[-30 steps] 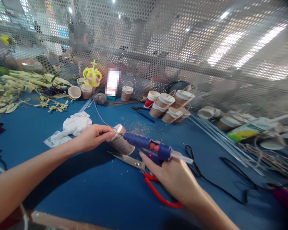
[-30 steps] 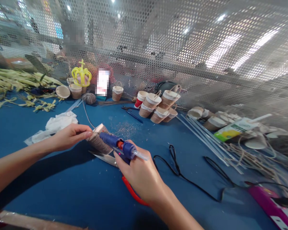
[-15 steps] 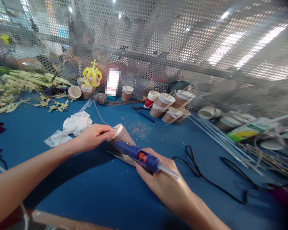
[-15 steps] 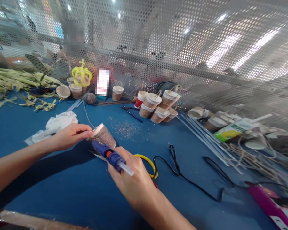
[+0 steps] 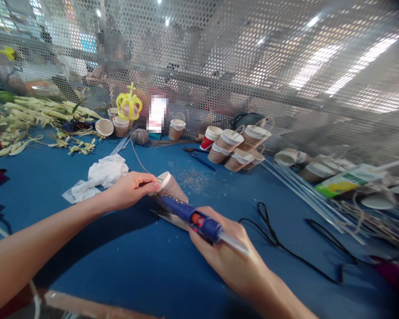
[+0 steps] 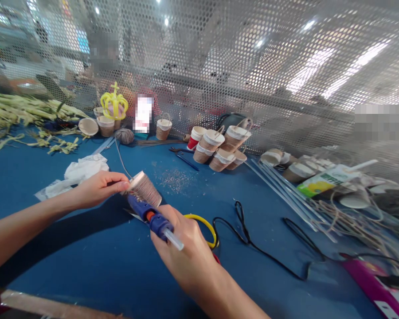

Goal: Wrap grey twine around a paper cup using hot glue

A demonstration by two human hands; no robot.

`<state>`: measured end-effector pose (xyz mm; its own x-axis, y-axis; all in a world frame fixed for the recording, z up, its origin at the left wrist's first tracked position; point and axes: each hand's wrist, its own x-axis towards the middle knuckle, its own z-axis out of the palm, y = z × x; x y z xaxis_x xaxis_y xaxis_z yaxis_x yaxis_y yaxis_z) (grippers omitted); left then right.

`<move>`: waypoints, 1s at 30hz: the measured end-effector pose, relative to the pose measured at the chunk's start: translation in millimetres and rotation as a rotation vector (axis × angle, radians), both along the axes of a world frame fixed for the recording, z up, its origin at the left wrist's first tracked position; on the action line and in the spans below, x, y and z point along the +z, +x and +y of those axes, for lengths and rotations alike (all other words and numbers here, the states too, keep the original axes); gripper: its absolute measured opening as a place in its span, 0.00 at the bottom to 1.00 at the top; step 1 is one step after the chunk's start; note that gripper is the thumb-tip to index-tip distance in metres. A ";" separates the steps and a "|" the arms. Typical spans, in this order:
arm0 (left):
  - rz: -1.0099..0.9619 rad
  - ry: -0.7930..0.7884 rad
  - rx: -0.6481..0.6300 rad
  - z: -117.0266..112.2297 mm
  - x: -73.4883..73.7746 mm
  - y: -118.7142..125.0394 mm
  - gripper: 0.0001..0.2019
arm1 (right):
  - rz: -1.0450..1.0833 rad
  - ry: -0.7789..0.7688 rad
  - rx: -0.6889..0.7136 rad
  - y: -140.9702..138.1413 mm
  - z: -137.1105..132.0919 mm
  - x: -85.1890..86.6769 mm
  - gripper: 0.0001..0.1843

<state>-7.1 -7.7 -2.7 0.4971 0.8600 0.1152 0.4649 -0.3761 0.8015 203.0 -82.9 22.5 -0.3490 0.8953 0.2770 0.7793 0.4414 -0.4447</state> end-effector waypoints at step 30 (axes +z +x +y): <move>0.015 0.069 -0.084 -7.9 -1.8 4.7 0.13 | 0.612 -0.498 -0.414 29.3 110.0 -23.3 0.13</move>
<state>-2.5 -15.6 -4.6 0.5693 0.8054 0.1648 0.4409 -0.4683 0.7657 232.4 27.0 -0.8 0.1107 0.9831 -0.1457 0.3963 -0.1781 -0.9007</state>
